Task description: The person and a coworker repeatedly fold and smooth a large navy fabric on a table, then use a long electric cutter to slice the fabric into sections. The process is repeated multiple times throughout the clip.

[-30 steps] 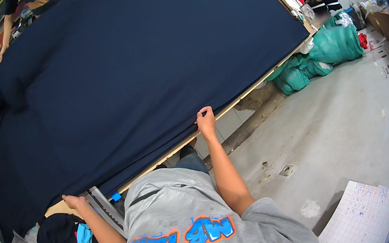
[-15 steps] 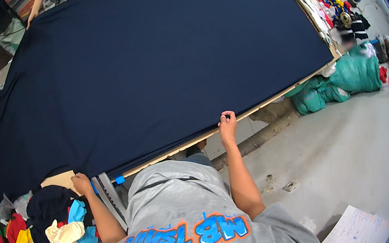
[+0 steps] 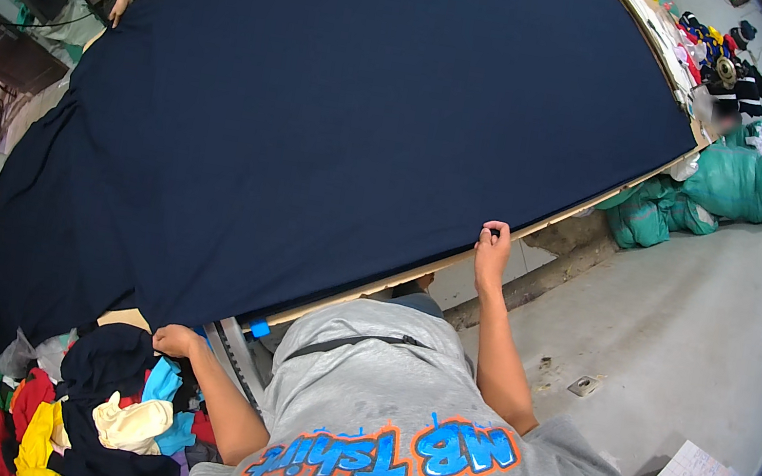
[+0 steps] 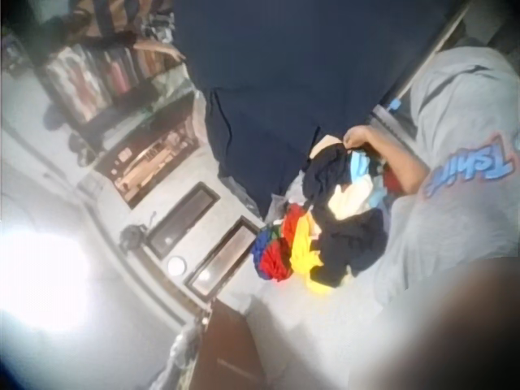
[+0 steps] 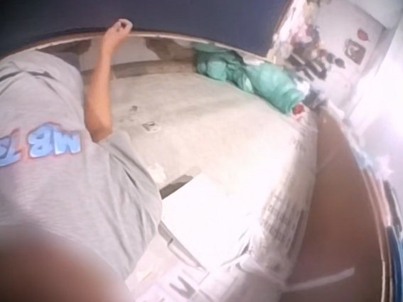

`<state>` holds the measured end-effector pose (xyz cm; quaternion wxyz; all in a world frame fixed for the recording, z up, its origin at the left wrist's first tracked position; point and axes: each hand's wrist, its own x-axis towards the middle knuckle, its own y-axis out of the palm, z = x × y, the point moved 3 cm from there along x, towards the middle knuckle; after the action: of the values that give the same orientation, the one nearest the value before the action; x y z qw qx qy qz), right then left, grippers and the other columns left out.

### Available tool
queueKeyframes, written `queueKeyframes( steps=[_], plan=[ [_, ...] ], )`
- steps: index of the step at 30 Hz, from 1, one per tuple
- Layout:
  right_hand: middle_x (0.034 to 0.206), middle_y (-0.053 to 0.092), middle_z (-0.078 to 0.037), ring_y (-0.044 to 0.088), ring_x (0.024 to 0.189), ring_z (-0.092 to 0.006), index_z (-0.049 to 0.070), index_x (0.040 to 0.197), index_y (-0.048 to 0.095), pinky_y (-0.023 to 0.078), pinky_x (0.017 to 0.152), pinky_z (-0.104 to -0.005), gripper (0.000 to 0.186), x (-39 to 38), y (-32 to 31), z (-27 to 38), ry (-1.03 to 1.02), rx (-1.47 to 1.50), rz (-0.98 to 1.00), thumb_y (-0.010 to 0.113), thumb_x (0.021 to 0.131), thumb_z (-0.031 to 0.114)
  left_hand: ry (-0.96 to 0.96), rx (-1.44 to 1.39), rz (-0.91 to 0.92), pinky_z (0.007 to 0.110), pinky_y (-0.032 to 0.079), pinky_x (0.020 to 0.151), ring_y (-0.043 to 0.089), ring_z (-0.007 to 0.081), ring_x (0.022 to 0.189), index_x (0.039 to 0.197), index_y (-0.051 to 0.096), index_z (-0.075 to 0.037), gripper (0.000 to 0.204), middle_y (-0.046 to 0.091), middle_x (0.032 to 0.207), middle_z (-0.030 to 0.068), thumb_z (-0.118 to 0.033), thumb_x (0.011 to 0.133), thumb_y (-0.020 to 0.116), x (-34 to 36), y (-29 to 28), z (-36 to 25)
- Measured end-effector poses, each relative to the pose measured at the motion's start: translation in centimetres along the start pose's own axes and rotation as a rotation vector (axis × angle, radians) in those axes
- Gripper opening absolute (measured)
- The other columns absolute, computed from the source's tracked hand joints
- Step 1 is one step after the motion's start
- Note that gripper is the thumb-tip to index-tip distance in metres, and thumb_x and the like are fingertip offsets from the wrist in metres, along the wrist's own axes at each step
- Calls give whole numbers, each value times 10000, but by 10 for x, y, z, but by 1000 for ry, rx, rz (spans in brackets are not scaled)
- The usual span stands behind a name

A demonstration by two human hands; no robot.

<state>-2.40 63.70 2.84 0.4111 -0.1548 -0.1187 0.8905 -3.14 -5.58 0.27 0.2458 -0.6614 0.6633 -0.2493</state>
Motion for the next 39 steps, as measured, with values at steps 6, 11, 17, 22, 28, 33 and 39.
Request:
queueKeyframes(
  steps=[6, 11, 17, 22, 28, 33, 39],
  plan=[
    [783, 544, 29, 521, 691, -83, 94, 1148, 625, 420, 611, -274, 94, 0, -1, -12, 52, -61, 30, 585, 1080, 43, 101, 213, 53, 599, 539, 1017, 702, 550, 1140, 1217, 675, 129, 519, 741, 1206, 365, -283, 1110, 379, -4, 1, 27],
    [779, 548, 23, 539, 693, -93, 90, 1151, 625, 442, 619, -286, 81, 1, 6, -14, 59, -127, 4, 593, 1087, 53, 59, 332, 162, 617, 528, 1061, 689, 570, 1177, 1242, 695, 80, 524, 746, 1220, 358, -328, 1073, 412, -1, 10, 41],
    [770, 541, 17, 544, 685, -103, 93, 1175, 620, 456, 629, -302, 78, -3, 8, -17, 43, -147, -6, 584, 1109, 76, 718, 206, 61, 542, 485, 1090, 641, 454, 1260, 1249, 701, 7, 298, 685, 1315, 243, -173, 1040, 588, -40, -10, -14],
    [753, 513, 15, 527, 676, -109, 89, 1179, 610, 469, 641, -313, 77, -1, 7, -21, 15, -157, 1, 564, 1119, 73, 1113, 93, 537, 511, 443, 1138, 585, 407, 1338, 1354, 648, 1, 329, 646, 1413, 216, -168, 1075, 605, -104, -15, -72],
    [776, 560, 25, 543, 688, -79, 106, 1176, 618, 434, 592, -277, 83, -3, 2, -18, -20, -162, -4, 568, 1112, 88, 802, 131, 506, 504, 449, 1096, 582, 408, 1229, 1302, 604, 24, 367, 612, 1258, 223, -285, 1109, 648, -95, -31, -15],
    [816, 629, -34, 594, 658, -114, 69, 1192, 623, 486, 572, -302, 100, -6, 4, -19, 96, -114, 49, 580, 1103, 80, 687, 151, 496, 462, 499, 986, 628, 359, 1097, 1191, 608, 26, 392, 628, 1161, 200, -349, 1104, 677, -85, -42, 3],
    [868, 684, -72, 672, 616, -142, 70, 1224, 643, 507, 520, -296, 144, -22, 15, -13, 208, 0, 266, 637, 1105, 150, 253, 235, 609, 416, 556, 934, 686, 295, 1046, 1217, 614, 3, 351, 693, 1178, 178, -317, 1103, 700, -70, -39, 8]
  ],
)
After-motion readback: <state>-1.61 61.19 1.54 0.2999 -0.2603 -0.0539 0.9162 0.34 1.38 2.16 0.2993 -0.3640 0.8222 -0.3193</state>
